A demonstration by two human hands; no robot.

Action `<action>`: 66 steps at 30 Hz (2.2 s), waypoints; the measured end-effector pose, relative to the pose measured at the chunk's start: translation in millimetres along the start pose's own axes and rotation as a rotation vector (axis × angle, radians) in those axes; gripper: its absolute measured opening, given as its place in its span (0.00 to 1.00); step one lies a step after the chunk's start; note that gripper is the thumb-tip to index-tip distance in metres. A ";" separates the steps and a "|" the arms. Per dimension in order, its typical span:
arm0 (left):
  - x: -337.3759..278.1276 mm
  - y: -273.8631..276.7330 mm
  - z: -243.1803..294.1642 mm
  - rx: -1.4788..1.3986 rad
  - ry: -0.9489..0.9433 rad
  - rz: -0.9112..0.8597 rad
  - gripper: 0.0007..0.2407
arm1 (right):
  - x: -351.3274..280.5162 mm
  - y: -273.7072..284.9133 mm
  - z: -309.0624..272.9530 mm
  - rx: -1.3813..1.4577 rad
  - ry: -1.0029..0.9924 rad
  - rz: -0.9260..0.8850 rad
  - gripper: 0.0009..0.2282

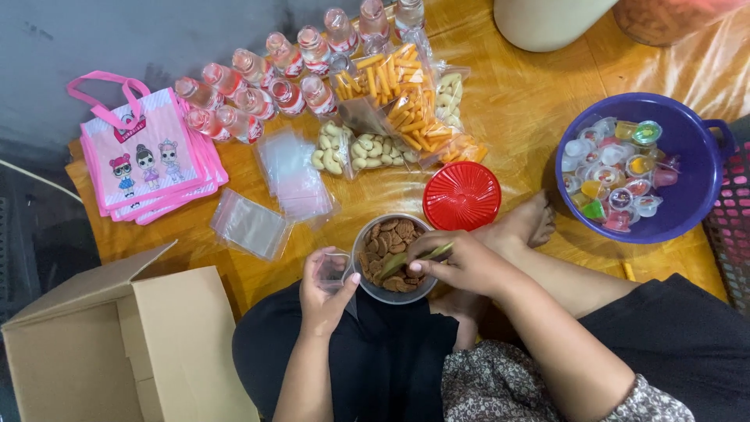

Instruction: The person is packing small brown cookies into individual plastic bags using a spoon and their hands.

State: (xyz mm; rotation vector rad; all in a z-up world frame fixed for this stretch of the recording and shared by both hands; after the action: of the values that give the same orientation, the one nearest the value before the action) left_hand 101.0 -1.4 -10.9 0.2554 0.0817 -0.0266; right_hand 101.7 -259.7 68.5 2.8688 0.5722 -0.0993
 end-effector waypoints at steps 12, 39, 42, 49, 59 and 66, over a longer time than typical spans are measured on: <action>-1.3 -3.8 -1.9 0.002 -0.002 -0.017 0.28 | -2.0 8.7 -6.1 -0.138 -0.036 -0.012 0.10; -6.7 -31.7 25.9 0.107 -0.075 -0.150 0.29 | -38.7 -2.5 -87.7 -0.179 0.529 0.537 0.07; -10.1 -32.1 27.0 0.060 -0.022 -0.131 0.26 | -43.8 -10.9 -77.9 -0.141 0.590 0.466 0.08; -6.0 -16.7 4.8 -0.011 -0.016 -0.056 0.28 | -19.1 56.3 -17.3 -0.054 0.347 0.437 0.06; -4.6 -13.1 11.3 -0.032 0.011 -0.053 0.25 | 4.5 33.8 34.8 0.002 0.134 0.277 0.02; -2.5 -12.8 7.2 0.003 0.009 -0.042 0.25 | 8.2 42.5 45.9 -0.042 0.038 0.270 0.04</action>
State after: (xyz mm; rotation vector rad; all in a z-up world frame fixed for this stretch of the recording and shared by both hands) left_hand 98.6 -15.6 -7.0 0.2566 0.0959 -0.0674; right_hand 124.6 -305.2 31.1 2.8802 0.1873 0.0107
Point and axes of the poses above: each hand's wrist, its own x-axis towards the middle knuckle, its own y-axis out of the back of the hand, z = x × y, the point moved 10 cm from there along x, towards the middle knuckle, and after that the axes turned 2 degrees about -x, right-handed, at the moved point
